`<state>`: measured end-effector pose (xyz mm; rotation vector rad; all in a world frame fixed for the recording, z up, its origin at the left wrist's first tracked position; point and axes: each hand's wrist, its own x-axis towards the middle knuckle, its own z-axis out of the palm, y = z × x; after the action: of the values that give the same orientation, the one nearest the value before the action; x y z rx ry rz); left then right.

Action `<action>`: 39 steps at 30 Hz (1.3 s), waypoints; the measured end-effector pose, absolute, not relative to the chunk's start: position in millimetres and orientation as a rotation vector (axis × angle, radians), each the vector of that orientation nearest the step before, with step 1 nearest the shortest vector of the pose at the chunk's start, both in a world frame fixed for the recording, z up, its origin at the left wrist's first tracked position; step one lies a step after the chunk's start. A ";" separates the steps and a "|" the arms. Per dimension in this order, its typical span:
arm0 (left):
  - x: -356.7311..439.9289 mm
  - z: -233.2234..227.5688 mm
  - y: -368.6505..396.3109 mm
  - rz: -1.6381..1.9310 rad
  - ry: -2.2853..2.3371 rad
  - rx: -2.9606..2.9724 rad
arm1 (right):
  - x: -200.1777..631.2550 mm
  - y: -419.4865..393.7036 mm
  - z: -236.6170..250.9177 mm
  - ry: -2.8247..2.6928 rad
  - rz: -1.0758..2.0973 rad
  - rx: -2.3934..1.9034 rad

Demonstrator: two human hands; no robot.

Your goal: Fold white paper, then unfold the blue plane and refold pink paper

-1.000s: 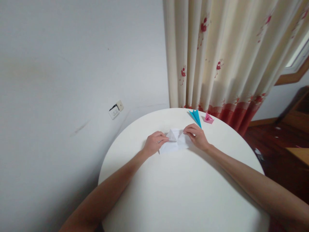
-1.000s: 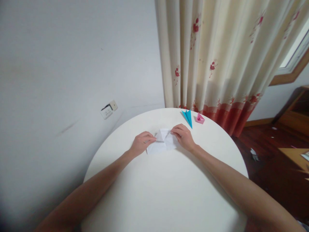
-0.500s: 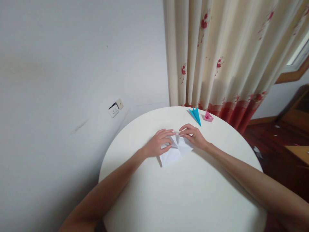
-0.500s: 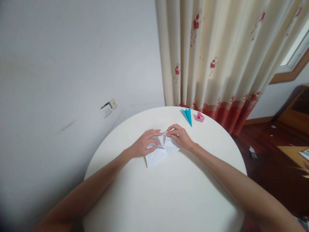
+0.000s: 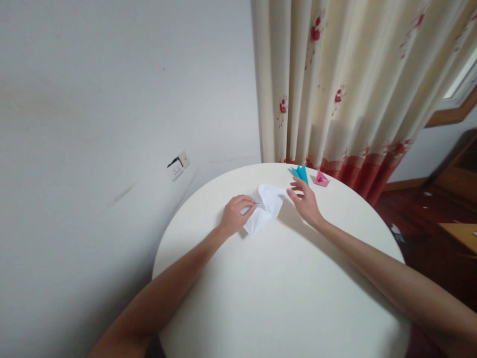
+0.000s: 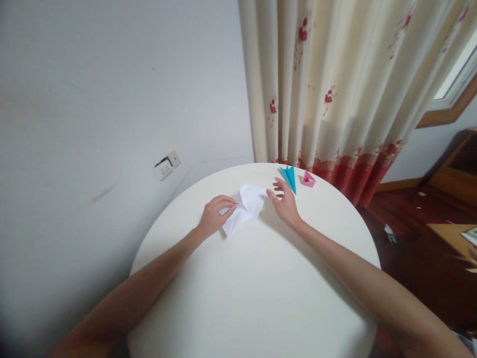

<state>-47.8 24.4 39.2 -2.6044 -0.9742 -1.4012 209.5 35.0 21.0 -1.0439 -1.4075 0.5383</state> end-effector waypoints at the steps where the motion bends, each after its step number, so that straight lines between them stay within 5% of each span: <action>1: -48.5 38.8 25.2 -1.468 -1.009 -2.541 | 207.4 34.0 20.5 -1.349 0.639 -1.081; 8: -43.3 39.1 19.6 -1.507 -1.046 -2.381 | 177.7 10.8 18.6 -1.332 1.427 -0.839; 28: -30.2 26.1 13.0 -1.676 -1.144 -2.470 | 178.2 15.2 11.1 -1.130 1.742 -0.738; 39: -29.3 32.5 12.2 -1.773 -1.039 -2.488 | 190.7 14.2 29.4 -1.618 0.489 -0.861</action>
<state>-29.3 12.2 32.5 -2.4876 -1.0392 -1.7725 190.7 14.2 29.4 -0.8614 -1.6177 0.4891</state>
